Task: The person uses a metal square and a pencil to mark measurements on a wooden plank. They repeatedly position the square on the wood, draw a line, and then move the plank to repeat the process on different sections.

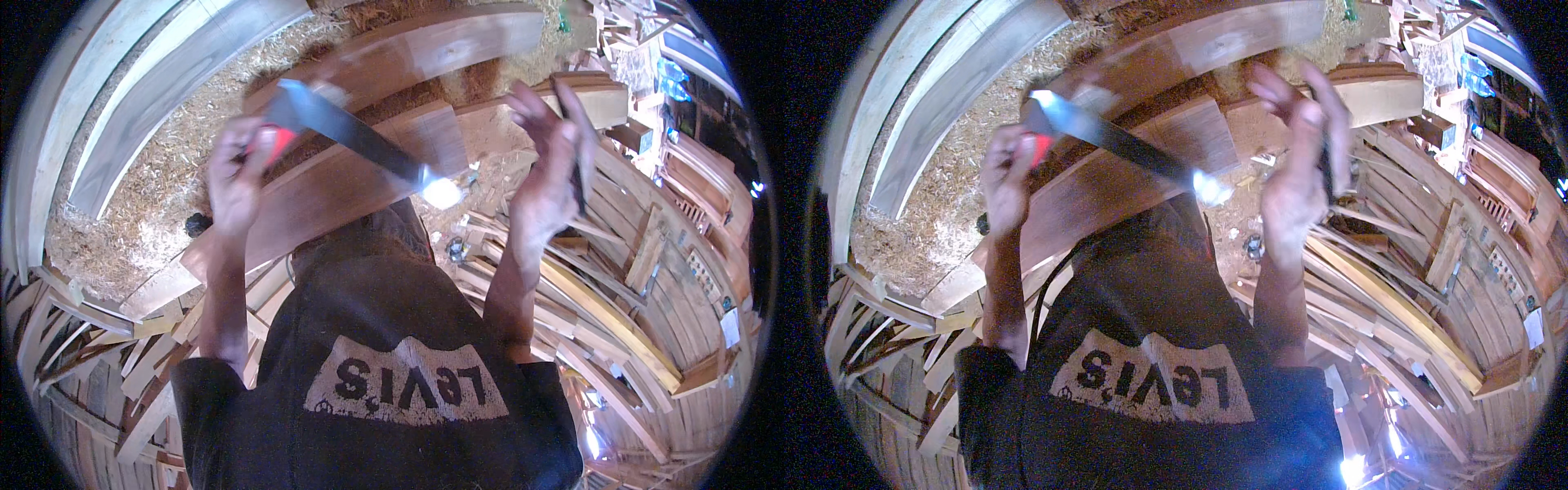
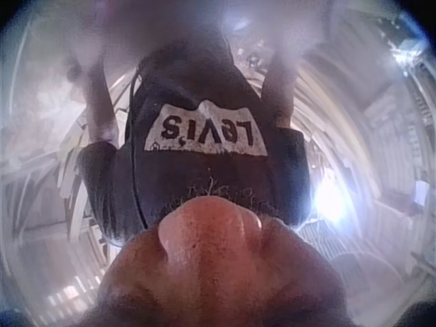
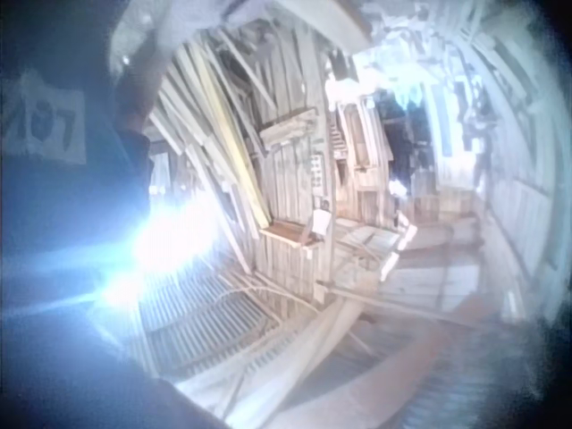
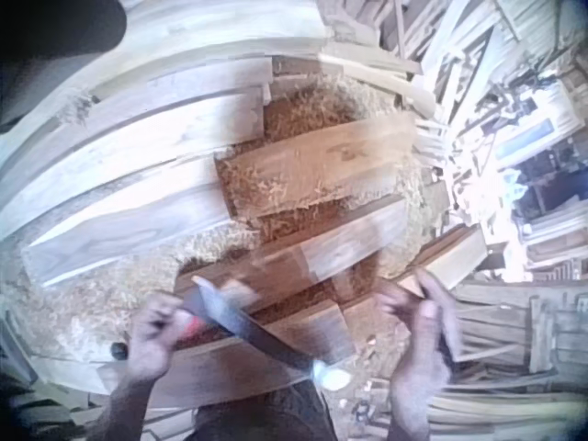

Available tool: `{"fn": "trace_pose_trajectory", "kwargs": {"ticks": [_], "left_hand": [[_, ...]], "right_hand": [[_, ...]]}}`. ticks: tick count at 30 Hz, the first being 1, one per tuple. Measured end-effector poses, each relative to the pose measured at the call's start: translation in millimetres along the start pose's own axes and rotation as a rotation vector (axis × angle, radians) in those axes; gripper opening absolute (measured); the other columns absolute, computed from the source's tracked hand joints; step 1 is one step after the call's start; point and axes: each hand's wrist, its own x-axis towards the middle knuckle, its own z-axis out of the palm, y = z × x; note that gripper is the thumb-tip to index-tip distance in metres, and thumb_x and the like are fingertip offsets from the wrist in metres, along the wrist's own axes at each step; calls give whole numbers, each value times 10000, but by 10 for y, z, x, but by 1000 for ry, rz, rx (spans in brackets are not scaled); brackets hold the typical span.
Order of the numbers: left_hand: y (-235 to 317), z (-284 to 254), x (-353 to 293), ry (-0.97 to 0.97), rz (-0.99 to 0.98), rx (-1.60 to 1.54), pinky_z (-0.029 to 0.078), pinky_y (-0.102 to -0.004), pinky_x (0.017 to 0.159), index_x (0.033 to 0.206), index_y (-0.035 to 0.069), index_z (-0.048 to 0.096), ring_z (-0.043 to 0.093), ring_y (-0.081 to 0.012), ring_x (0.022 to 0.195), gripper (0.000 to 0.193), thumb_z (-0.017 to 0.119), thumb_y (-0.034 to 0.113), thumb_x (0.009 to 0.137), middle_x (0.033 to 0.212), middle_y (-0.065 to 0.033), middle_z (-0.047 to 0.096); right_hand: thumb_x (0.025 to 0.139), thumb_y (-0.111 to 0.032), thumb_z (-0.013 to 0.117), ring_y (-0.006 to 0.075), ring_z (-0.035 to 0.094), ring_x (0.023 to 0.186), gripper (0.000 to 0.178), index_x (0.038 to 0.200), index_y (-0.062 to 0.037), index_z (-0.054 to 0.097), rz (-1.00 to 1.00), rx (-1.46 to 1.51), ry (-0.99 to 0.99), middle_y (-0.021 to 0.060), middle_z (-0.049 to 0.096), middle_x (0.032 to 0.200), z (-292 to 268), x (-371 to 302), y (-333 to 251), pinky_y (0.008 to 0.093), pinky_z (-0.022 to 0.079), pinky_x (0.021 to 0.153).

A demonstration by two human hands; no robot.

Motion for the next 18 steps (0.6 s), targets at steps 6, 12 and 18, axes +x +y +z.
{"fn": "trace_pose_trajectory", "kwargs": {"ticks": [6,12,18], "left_hand": [[706,-35,-733,556,426,-344,483,-343,784,1317,53,490,584,-212,953,771,477,733,955,1200,-133,602],[-45,426,-1387,605,540,-274,398,-414,1058,1334,58,486,505,-258,1206,1141,271,1038,792,1316,-146,495],[279,424,-1873,569,12,229,356,-503,1147,1376,-6,572,481,-394,1346,602,524,516,1079,1431,-245,511]], "right_hand": [[1138,-323,450,268,734,1036,411,1246,22,645,101,301,-339,182,769,1106,150,-190,45,407,546,971],[942,-123,814,175,711,1088,458,1346,5,637,195,542,-1158,115,747,1194,1038,-970,-348,334,577,926],[1007,-122,741,115,712,785,239,1197,21,728,433,372,-1439,71,760,936,1821,-1004,-30,272,577,714]]}}
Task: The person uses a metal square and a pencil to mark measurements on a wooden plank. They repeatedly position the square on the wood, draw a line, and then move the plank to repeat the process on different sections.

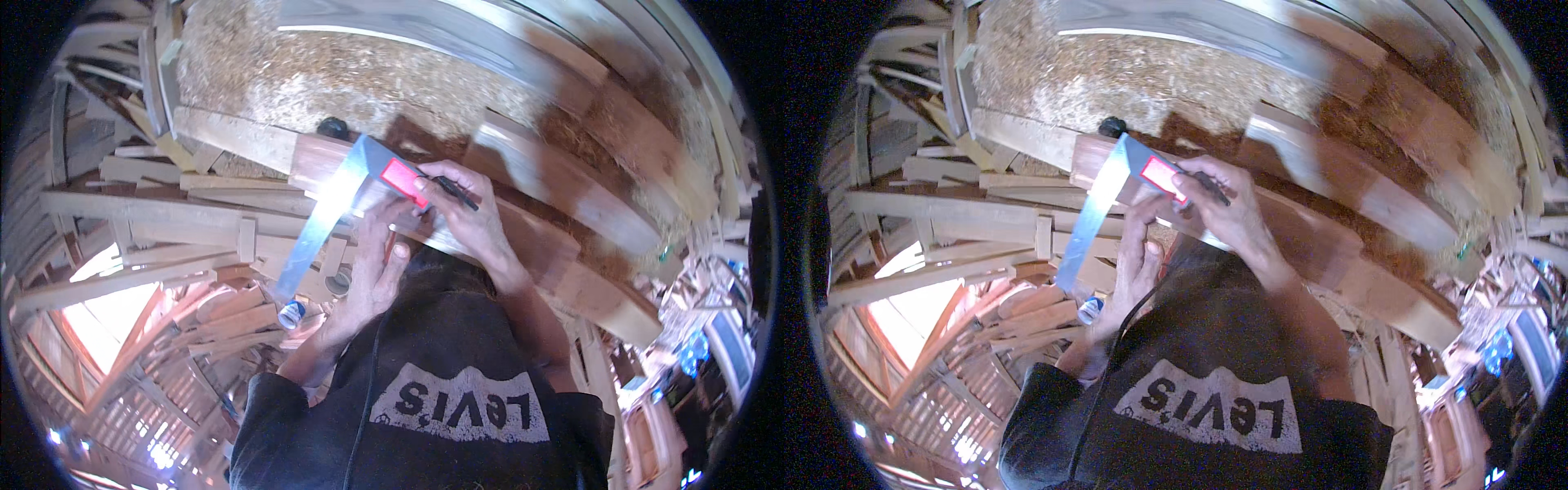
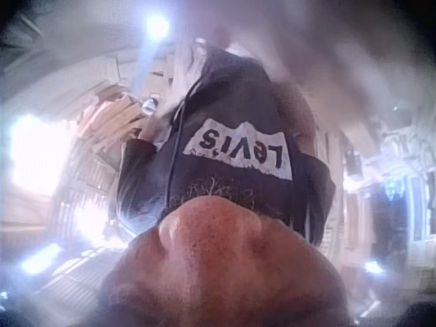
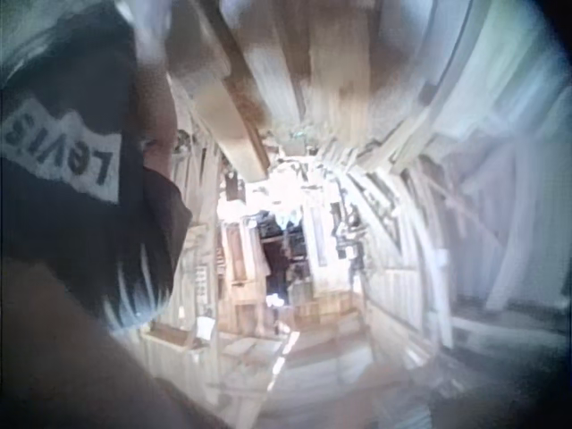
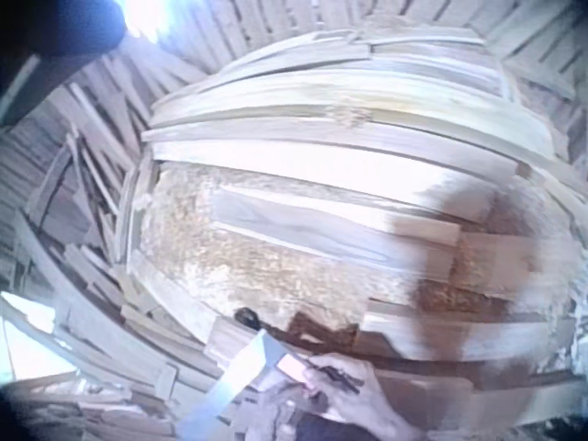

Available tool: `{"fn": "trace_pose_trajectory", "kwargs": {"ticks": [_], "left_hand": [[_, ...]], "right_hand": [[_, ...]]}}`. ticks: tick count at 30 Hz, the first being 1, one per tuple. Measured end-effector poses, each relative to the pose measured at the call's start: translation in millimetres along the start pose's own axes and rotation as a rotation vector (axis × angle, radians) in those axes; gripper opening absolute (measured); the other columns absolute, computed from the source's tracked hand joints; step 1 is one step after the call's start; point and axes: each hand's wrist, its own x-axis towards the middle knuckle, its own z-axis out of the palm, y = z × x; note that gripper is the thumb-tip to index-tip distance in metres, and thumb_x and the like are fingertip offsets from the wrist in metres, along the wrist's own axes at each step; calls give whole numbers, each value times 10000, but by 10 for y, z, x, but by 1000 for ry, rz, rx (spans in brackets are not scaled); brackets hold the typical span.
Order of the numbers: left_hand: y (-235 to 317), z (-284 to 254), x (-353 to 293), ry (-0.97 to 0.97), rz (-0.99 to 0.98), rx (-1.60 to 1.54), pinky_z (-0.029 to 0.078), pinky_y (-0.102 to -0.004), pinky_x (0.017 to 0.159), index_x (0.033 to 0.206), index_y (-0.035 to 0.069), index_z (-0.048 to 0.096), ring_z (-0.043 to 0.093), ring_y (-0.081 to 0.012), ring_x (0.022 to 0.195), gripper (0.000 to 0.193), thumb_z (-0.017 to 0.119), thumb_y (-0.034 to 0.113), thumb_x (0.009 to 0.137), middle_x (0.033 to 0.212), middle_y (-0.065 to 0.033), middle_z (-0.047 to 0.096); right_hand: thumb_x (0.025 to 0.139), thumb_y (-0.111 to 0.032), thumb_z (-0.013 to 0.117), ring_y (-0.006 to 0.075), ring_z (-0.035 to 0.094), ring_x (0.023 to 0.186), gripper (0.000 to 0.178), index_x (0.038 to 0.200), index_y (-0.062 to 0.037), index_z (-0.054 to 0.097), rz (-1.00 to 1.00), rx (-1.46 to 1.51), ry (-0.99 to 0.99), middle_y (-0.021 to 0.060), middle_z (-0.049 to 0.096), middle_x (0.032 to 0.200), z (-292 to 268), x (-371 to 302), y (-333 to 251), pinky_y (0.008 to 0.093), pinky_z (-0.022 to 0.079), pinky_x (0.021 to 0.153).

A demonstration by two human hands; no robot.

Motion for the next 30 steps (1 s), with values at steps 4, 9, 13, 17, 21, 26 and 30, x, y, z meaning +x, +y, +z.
{"fn": "trace_pose_trajectory", "kwargs": {"ticks": [4,9,13,17,21,26,30], "left_hand": [[-273,12,160,155,64,198,453,-460,1097,1274,2,682,603,-399,1251,391,769,92,904,1297,-176,659],[-739,39,832,274,174,315,390,-508,1168,1299,25,685,552,-394,1366,405,759,142,918,1381,-164,648],[-1098,-7,966,206,163,385,324,-551,1216,1299,47,692,536,-384,1397,406,757,192,926,1398,-153,640],[-1076,-49,955,151,181,327,286,-579,1241,1298,64,696,550,-358,1382,468,777,320,914,1382,-131,640],[-1081,-54,995,127,135,304,284,-582,1249,1310,53,686,536,-345,1392,505,803,308,890,1361,-134,633],[-1078,-95,1011,127,115,277,286,-590,1245,1346,38,655,537,-355,1385,531,803,276,896,1365,-141,619],[-1076,-98,1017,145,110,268,292,-599,1237,1351,31,646,532,-362,1384,522,791,271,910,1371,-143,611]], "right_hand": [[1001,-153,741,141,736,813,254,1186,21,737,58,-199,-64,100,769,942,-77,607,133,293,586,717],[954,-213,762,233,769,891,299,1151,12,748,-33,-507,-81,166,786,1007,-175,1021,332,358,580,825],[961,-172,735,268,770,912,255,1145,4,742,-109,-515,-151,162,788,1017,-159,1039,405,362,570,843],[954,-154,737,245,767,960,272,1174,5,726,38,-457,-209,161,784,1038,-164,999,159,362,569,870],[961,-124,724,234,759,982,262,1191,1,725,67,-564,-262,161,781,1047,-140,1051,53,354,565,895],[967,-121,716,213,751,974,242,1177,-1,733,72,-556,-260,156,779,1049,-95,1076,64,348,560,891],[966,-109,712,185,734,959,237,1175,0,732,106,-533,-261,148,776,1033,-72,1086,48,337,556,882]]}}
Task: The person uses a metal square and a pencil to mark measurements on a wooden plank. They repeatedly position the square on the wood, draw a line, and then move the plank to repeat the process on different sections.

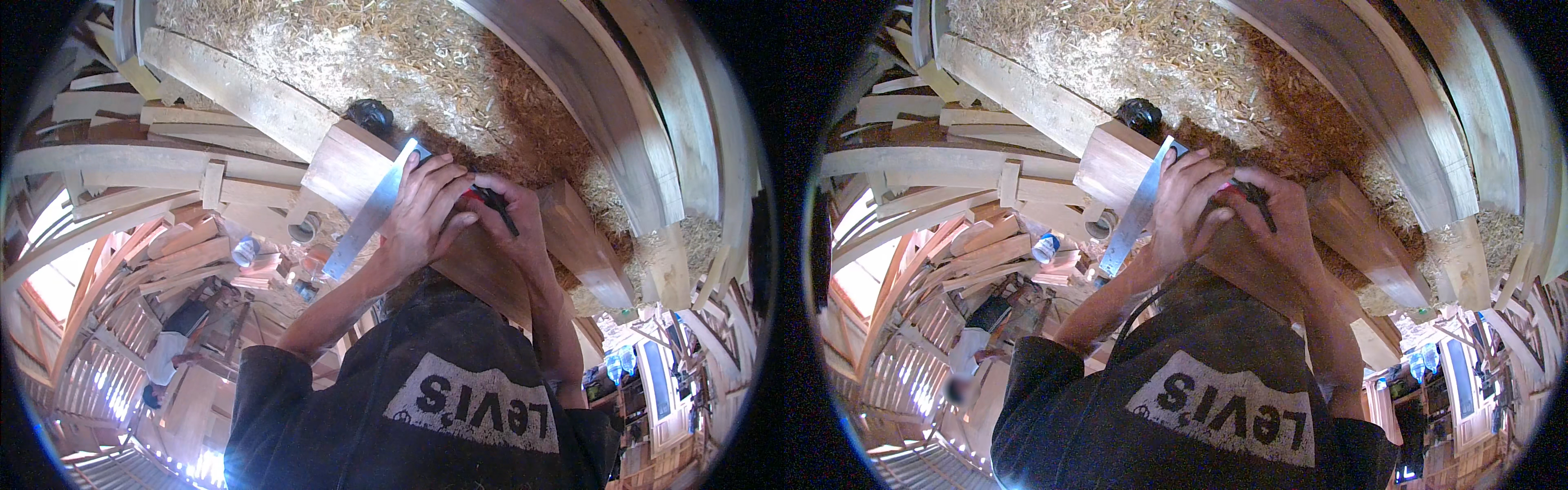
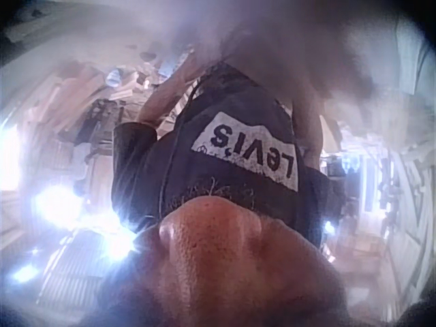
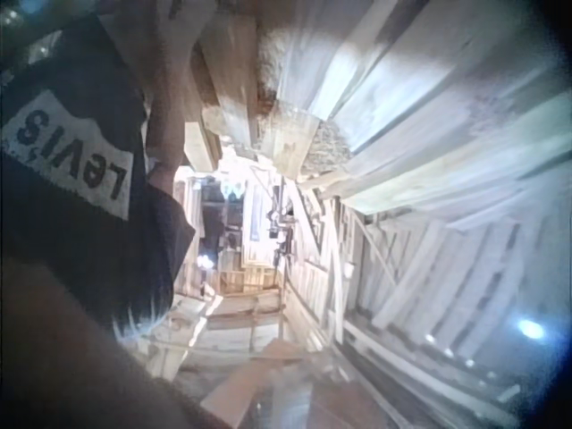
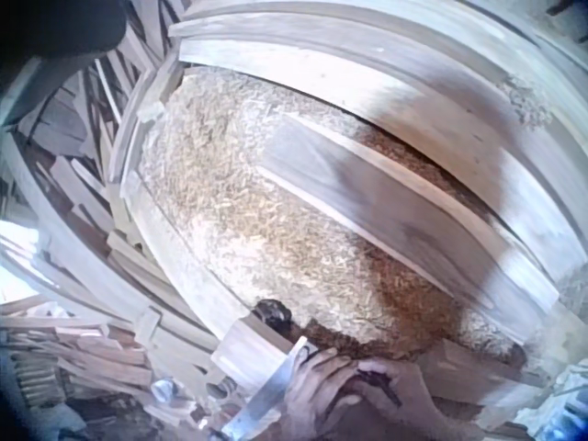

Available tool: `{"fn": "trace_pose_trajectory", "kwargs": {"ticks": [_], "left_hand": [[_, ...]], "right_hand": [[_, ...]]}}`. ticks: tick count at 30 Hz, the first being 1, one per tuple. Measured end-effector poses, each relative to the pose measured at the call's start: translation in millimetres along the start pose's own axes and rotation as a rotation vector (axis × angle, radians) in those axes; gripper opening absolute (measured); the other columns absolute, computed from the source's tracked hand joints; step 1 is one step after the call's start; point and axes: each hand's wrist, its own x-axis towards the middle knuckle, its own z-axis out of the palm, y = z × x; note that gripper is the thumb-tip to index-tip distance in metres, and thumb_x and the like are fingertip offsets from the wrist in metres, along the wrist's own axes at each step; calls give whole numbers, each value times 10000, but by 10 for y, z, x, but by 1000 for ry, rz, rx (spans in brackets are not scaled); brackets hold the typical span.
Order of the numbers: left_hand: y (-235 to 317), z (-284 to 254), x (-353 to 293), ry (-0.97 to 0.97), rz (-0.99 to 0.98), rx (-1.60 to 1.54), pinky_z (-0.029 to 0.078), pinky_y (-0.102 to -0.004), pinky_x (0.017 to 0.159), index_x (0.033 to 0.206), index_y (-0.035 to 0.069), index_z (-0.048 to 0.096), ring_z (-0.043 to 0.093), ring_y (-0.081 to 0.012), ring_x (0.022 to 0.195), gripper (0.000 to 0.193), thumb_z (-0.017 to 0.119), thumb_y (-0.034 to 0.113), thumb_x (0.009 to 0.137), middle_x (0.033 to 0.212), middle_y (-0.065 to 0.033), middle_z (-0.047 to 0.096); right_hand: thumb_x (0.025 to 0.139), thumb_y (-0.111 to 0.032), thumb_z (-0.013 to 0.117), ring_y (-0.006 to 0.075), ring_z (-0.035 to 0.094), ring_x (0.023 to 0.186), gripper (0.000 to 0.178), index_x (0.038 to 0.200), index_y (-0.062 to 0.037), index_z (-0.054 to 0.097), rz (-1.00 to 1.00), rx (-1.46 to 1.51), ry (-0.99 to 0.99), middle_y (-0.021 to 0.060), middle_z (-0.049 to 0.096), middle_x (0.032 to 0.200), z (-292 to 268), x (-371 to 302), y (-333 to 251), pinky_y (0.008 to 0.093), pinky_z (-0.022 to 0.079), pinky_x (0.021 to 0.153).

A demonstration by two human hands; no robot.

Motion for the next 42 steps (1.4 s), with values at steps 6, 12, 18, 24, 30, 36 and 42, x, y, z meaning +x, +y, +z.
{"fn": "trace_pose_trajectory", "kwargs": {"ticks": [6,12,18,24,30,36,42], "left_hand": [[-35,38,-26,18,11,-39,277,-608,1226,1380,68,629,529,-391,1373,520,757,305,935,1360,-144,624],[3,-16,1,1,24,-10,319,-606,1217,1337,16,637,530,-363,1367,500,773,275,931,1347,-162,613],[-46,33,-27,14,22,-55,256,-614,1229,1379,70,625,525,-403,1374,518,766,259,918,1373,-149,613],[-47,51,-26,24,18,-46,259,-608,1225,1371,72,634,543,-404,1353,499,746,302,942,1353,-149,624],[-55,44,-15,26,25,-34,274,-612,1219,1350,61,646,547,-399,1350,476,729,319,958,1335,-153,632],[-46,45,-18,46,31,-26,299,-616,1212,1335,56,655,549,-393,1348,464,725,331,967,1332,-153,631],[-14,27,0,58,37,-32,313,-603,1209,1307,43,665,556,-392,1336,446,744,300,951,1322,-154,633]], "right_hand": [[957,-96,713,175,725,952,235,1175,-10,734,5,10,-11,146,774,1027,11,10,-56,334,555,878],[956,-104,721,169,722,953,230,1165,-9,734,-50,-35,-13,131,778,1027,-6,15,-16,335,555,876],[955,-113,728,174,728,941,224,1157,-17,737,-14,-7,0,132,778,1021,-5,15,9,338,556,865],[956,-111,731,172,724,934,217,1154,-21,738,-22,-35,-4,127,773,1002,-7,18,-11,338,558,866],[946,-124,750,193,740,947,220,1141,-23,740,-28,-29,-3,137,777,1021,-16,20,-8,339,559,867],[946,-136,753,189,739,937,214,1130,-27,751,-49,-32,-24,124,781,993,-35,45,1,338,557,854],[964,-167,759,184,740,963,231,1149,-29,752,-8,-26,-49,119,788,1035,-56,26,-52,345,564,876]]}}
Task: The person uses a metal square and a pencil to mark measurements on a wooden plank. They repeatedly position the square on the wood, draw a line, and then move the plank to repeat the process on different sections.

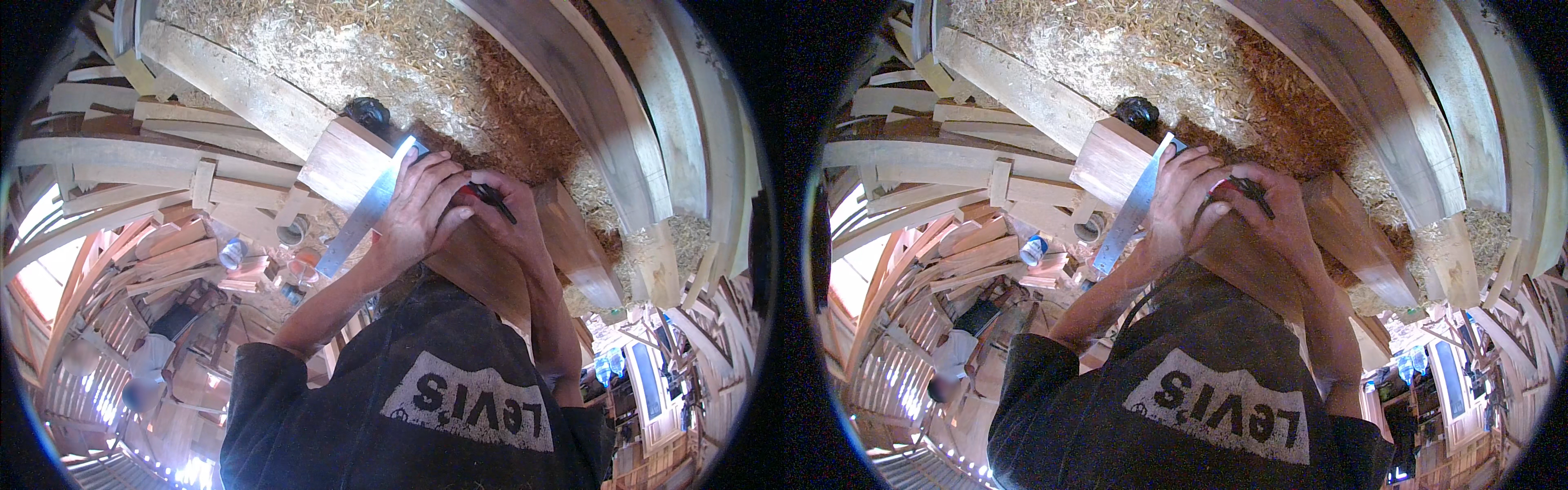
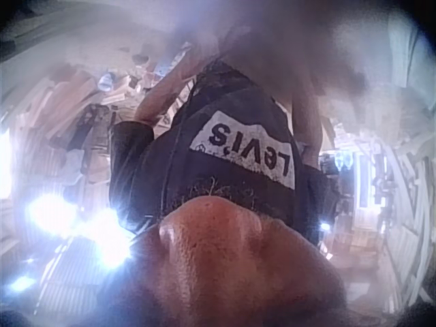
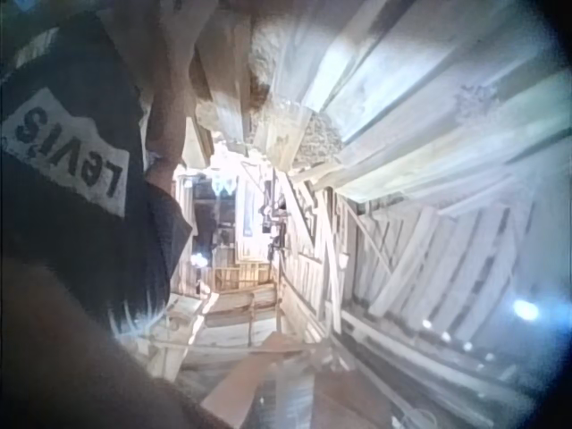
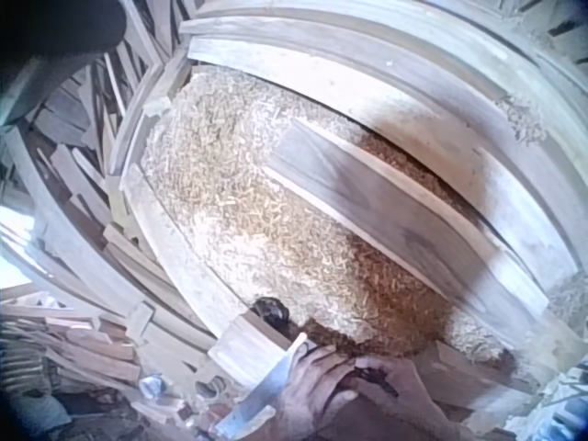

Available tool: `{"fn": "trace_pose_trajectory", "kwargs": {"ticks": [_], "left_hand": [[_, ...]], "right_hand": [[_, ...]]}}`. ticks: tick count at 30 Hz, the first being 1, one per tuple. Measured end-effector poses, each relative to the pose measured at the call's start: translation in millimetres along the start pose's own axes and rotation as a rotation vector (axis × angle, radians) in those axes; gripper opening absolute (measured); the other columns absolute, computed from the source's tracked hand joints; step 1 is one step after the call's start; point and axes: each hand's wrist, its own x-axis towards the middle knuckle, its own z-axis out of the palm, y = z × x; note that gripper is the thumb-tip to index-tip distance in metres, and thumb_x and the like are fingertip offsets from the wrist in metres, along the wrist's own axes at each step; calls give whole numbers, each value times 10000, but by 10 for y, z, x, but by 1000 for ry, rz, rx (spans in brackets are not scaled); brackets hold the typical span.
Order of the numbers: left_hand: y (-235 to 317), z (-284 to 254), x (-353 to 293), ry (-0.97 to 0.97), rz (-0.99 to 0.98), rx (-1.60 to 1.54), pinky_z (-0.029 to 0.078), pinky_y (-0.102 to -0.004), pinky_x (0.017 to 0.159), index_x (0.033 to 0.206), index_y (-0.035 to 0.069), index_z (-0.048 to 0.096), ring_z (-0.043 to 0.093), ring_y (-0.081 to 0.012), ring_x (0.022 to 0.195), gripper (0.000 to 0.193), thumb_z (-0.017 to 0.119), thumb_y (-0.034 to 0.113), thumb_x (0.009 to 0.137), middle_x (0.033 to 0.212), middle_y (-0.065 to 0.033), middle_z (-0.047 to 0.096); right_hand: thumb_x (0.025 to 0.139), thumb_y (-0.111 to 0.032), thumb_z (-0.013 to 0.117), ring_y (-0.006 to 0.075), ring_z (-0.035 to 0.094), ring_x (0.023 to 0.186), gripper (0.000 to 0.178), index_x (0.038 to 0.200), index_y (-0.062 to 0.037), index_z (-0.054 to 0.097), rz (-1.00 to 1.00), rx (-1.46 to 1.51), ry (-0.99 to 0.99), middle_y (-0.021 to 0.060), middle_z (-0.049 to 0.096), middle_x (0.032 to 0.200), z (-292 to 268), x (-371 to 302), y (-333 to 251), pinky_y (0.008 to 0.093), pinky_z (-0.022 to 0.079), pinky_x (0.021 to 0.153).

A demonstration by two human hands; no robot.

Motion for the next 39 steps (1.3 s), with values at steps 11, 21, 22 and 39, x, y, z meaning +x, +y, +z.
{"fn": "trace_pose_trajectory", "kwargs": {"ticks": [11,21,22,39], "left_hand": [[-14,65,-24,143,30,-12,388,-548,1181,1182,5,705,594,-353,1281,361,780,199,887,1217,-157,671],[-155,344,-246,83,-234,-598,423,-523,1151,1288,33,625,576,-333,1299,376,656,245,980,1276,-167,643],[-145,341,-267,71,-241,-641,424,-520,1153,1299,35,617,574,-328,1303,378,647,247,987,1286,-167,639],[-123,433,-346,-9,-343,-978,392,-494,1218,1487,64,474,548,-273,1340,482,573,268,1061,1430,-112,574]], "right_hand": [[1075,-146,623,146,701,1011,251,1279,-40,723,-190,-217,-20,71,762,1135,-79,236,-819,353,565,916],[911,-318,698,399,721,845,347,807,12,727,-623,-754,-453,228,720,830,1267,893,-556,490,563,816],[925,-301,698,394,710,846,299,882,-7,739,-573,-804,-491,201,721,840,1249,910,-538,488,552,836],[1013,-364,607,419,725,843,382,886,-25,728,-348,-1169,-374,205,709,909,1006,882,-952,522,578,814]]}}
